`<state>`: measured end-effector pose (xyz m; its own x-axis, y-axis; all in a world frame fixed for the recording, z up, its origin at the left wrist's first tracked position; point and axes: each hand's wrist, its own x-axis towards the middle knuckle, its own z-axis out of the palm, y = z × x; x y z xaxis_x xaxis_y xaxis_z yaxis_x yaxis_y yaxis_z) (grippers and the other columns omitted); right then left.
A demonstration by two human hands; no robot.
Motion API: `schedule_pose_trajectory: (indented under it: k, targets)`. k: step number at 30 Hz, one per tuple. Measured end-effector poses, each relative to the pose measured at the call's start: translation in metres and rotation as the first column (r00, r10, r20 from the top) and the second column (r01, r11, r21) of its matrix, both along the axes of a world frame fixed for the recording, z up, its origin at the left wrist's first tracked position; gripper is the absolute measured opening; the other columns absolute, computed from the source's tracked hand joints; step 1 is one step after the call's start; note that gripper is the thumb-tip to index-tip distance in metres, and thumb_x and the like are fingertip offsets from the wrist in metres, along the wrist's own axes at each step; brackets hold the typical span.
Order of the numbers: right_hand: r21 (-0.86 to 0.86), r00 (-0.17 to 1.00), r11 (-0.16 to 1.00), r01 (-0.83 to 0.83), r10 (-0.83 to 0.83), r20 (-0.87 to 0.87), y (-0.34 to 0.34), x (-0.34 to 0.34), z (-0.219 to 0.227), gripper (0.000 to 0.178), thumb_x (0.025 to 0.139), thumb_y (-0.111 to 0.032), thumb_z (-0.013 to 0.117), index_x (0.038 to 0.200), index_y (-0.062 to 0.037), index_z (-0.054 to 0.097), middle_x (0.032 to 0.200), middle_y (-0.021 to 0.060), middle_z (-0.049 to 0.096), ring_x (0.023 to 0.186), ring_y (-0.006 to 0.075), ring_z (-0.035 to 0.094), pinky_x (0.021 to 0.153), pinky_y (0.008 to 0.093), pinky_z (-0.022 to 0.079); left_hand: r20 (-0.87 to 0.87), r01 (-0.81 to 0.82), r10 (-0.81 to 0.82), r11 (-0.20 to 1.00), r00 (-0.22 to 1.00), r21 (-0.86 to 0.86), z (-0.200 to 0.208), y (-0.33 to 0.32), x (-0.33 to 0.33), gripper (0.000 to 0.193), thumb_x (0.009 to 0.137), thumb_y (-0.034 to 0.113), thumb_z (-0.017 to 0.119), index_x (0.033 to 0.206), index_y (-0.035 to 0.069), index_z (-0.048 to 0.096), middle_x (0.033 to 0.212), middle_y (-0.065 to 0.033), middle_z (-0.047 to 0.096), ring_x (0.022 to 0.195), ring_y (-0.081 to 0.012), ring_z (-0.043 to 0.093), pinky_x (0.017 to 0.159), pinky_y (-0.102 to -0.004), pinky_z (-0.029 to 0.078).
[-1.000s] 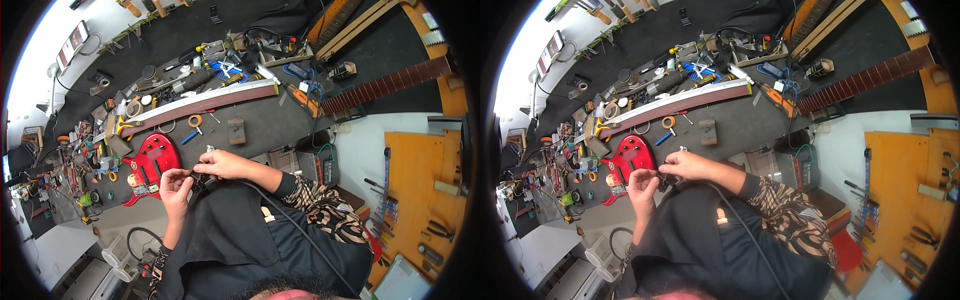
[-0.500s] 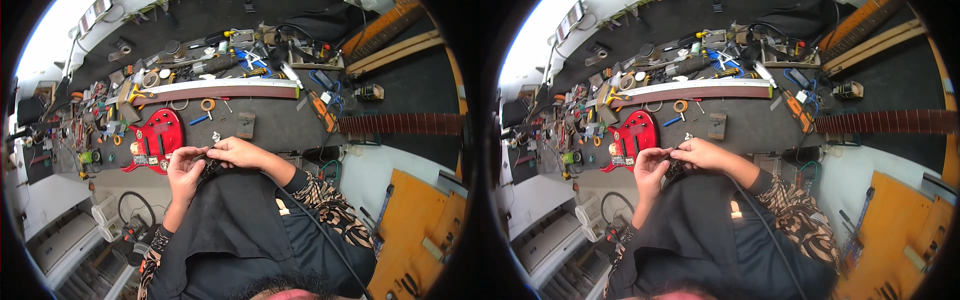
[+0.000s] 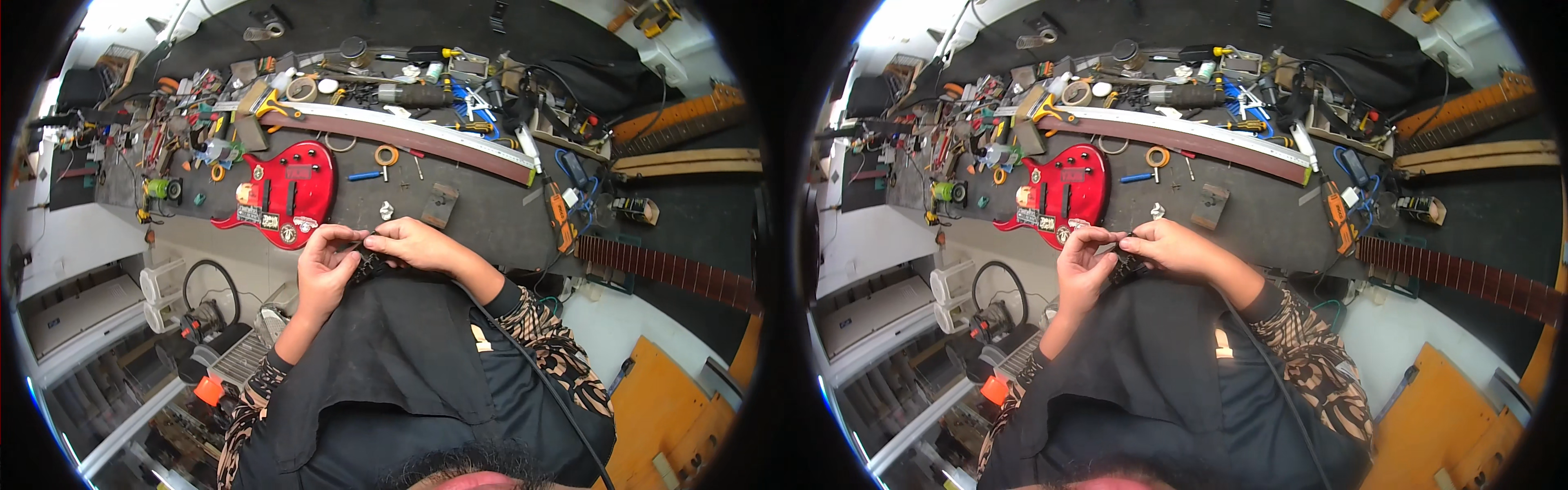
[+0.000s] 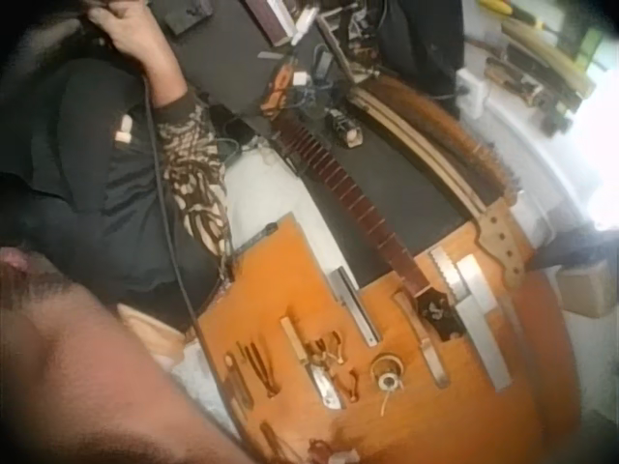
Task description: The person uses a power drill to polish a small green object, then wipes the drill chuck with a cloth. They handle a small metal screw and a black electronic component, moving between a workbench and a bathroom area. In the bathroom, they scrub the electronic component with a brush and soap under running water.
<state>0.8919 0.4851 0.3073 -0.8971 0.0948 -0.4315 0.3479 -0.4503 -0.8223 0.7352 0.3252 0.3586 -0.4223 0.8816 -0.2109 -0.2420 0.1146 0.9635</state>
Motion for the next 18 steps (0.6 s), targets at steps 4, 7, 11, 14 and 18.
schedule_pose_trajectory:
  k: [4,7,11,14,18]
  targets:
    - [0.036,1.0,0.999,-0.017,0.016,0.02,-0.002,-0.009,-0.001,0.043,0.112,-0.046,0.064,0.099,-0.0062,0.074,0.074,-0.0036,0.062,0.067,0.006,0.057,0.062,0.027,0.046,0.006,-0.059,0.059,0.998,0.998,-0.032,-0.001,-0.007,-0.003,0.033,0.097,-0.016,0.065,0.126,-0.004,0.058,0.125,-0.0125,0.065,0.128,-0.0253,0.068,0.109,-0.0367,0.059]
    - [0.091,0.998,0.995,-0.049,0.045,0.042,0.0,-0.016,0.004,0.044,0.113,-0.045,0.064,0.096,-0.0049,0.073,0.074,-0.0022,0.061,0.068,0.0073,0.058,0.062,0.0282,0.047,0.003,-0.106,0.107,0.992,0.994,-0.071,0.001,-0.011,-0.005,0.033,0.097,-0.016,0.067,0.126,-0.003,0.059,0.124,-0.0115,0.066,0.126,-0.024,0.069,0.108,-0.0357,0.059]
    - [0.137,0.996,0.988,-0.073,0.066,0.053,-0.002,-0.023,0.003,0.045,0.112,-0.045,0.064,0.093,-0.004,0.071,0.073,-0.0014,0.061,0.067,0.0084,0.058,0.062,0.0291,0.047,-0.046,-0.131,0.127,0.984,0.991,-0.118,-0.002,-0.019,-0.013,0.038,0.095,-0.016,0.068,0.129,-0.002,0.058,0.124,-0.0108,0.066,0.125,-0.0232,0.069,0.108,-0.0357,0.06]
    - [0.161,0.993,0.981,-0.104,0.095,0.066,-0.002,-0.027,0.002,0.046,0.113,-0.044,0.064,0.093,-0.0035,0.071,0.073,-0.0015,0.061,0.067,0.0083,0.058,0.062,0.0294,0.047,-0.033,-0.154,0.151,0.984,0.988,-0.089,-0.005,-0.021,-0.013,0.043,0.094,-0.018,0.068,0.132,-0.001,0.057,0.127,-0.0124,0.064,0.126,-0.0248,0.069,0.106,-0.0363,0.061]
    - [0.137,0.99,0.982,-0.132,0.125,0.057,-0.001,-0.032,0.005,0.047,0.113,-0.044,0.064,0.092,-0.0029,0.07,0.073,-0.0018,0.06,0.067,0.0081,0.057,0.062,0.0297,0.047,0.051,-0.144,0.145,0.989,0.988,-0.021,-0.008,-0.02,-0.012,0.042,0.096,-0.017,0.065,0.133,-0.001,0.056,0.129,-0.0119,0.062,0.129,-0.0235,0.067,0.109,-0.0364,0.058]
